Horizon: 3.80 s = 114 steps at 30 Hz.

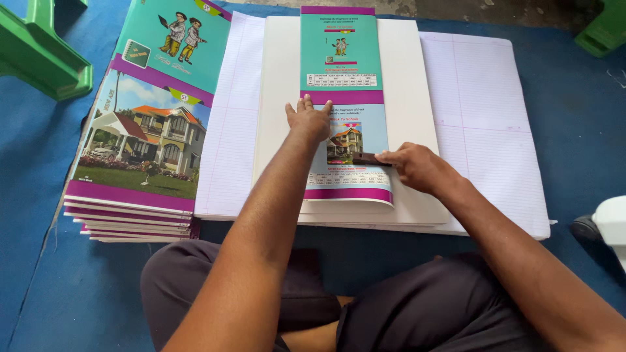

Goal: The person sits on the floor and repeatedly folds a printed cover sheet over a stack of blank pages, then uses a small rectangular tool to press and crease the fold. The person stacks the finished unit and repeats the process with additional sheets.

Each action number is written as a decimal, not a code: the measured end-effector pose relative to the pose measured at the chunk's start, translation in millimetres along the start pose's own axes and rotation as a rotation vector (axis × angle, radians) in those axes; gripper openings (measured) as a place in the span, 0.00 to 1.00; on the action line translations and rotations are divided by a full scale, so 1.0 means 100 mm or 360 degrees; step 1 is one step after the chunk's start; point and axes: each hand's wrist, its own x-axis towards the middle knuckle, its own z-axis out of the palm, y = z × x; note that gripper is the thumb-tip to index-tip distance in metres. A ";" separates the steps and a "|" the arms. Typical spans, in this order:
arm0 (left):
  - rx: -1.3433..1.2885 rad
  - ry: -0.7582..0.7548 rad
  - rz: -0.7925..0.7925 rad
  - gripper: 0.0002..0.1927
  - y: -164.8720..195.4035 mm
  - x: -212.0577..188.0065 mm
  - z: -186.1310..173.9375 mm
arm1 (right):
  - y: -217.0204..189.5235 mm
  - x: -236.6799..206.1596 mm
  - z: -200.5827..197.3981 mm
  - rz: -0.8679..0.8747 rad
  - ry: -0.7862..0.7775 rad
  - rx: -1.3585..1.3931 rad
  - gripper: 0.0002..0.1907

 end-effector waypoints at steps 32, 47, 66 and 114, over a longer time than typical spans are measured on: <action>-0.0178 0.0727 0.0003 0.15 -0.05 -0.39 0.48 | -0.15 -0.62 0.17 -0.0555 0.0116 0.0213 0.18; -0.0254 0.0479 0.0009 0.33 -0.18 -0.51 0.68 | -0.06 -0.68 0.13 -0.0498 0.0109 0.0480 0.18; -0.0371 0.0830 0.0121 0.32 -0.18 -0.65 0.85 | 0.74 -0.48 0.05 0.0986 0.0746 0.0401 0.19; -0.0375 0.0903 0.0154 0.32 -0.17 -0.76 0.90 | -0.07 0.03 0.48 0.0742 0.0402 0.1627 0.38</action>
